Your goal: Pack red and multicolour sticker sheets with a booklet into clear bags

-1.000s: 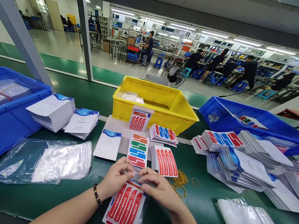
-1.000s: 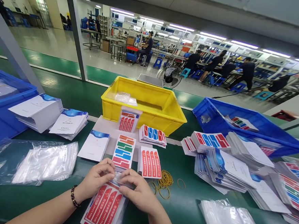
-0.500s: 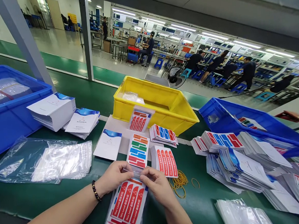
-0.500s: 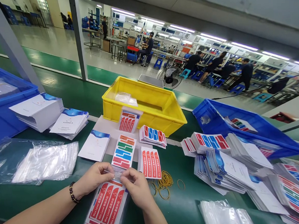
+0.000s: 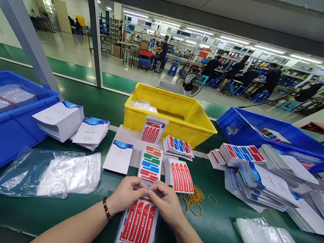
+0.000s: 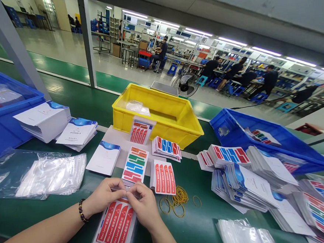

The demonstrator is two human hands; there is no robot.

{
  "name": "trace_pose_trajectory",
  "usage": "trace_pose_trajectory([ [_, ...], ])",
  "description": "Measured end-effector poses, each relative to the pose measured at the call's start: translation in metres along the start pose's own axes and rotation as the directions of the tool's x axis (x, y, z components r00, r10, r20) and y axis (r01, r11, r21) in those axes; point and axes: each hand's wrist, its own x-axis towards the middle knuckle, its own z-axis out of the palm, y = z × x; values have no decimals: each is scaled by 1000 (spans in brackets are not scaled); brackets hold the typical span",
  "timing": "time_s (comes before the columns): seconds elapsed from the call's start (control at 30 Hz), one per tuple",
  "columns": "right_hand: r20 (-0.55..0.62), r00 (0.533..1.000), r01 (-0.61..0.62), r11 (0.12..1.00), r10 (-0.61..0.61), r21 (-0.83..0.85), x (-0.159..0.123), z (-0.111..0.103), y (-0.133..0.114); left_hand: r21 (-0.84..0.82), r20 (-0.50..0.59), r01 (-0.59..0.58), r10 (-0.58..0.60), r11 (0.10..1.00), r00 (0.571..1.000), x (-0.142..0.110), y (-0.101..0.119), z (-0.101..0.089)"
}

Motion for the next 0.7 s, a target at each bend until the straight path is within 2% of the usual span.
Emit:
trace_pose_trajectory([
  [0.13,15,1000,15,999,-15,-39,0,3,2,119,14,-16,15,993,1000,0,3,-3],
  [0.2,12,998,63,996,-62,-70,1,2,5,287,15,-57,55,956,998,-2,11,-7],
  [0.27,-49,986,149,979,-157,-138,1,0,8,468,-20,-135,163,873,986,-7,22,-14],
  [0.37,-185,920,281,911,-345,-301,-1,-3,11,618,-102,-206,338,758,936,-19,38,-28],
  [0.43,-185,875,348,846,-448,-403,-6,0,10,676,-163,-183,387,714,907,-28,44,-39],
  [0.5,-58,868,411,779,-493,-474,-16,8,7,728,-225,-125,407,674,885,-37,46,-50],
  [0.57,165,876,471,732,-453,-492,-26,20,4,767,-279,-47,398,640,874,-44,47,-62],
  [0.63,401,856,498,734,-327,-463,-33,32,2,793,-321,63,326,606,889,-50,47,-74],
  [0.7,561,809,471,765,-177,-439,-36,41,-1,810,-361,195,209,553,909,-56,46,-86],
])
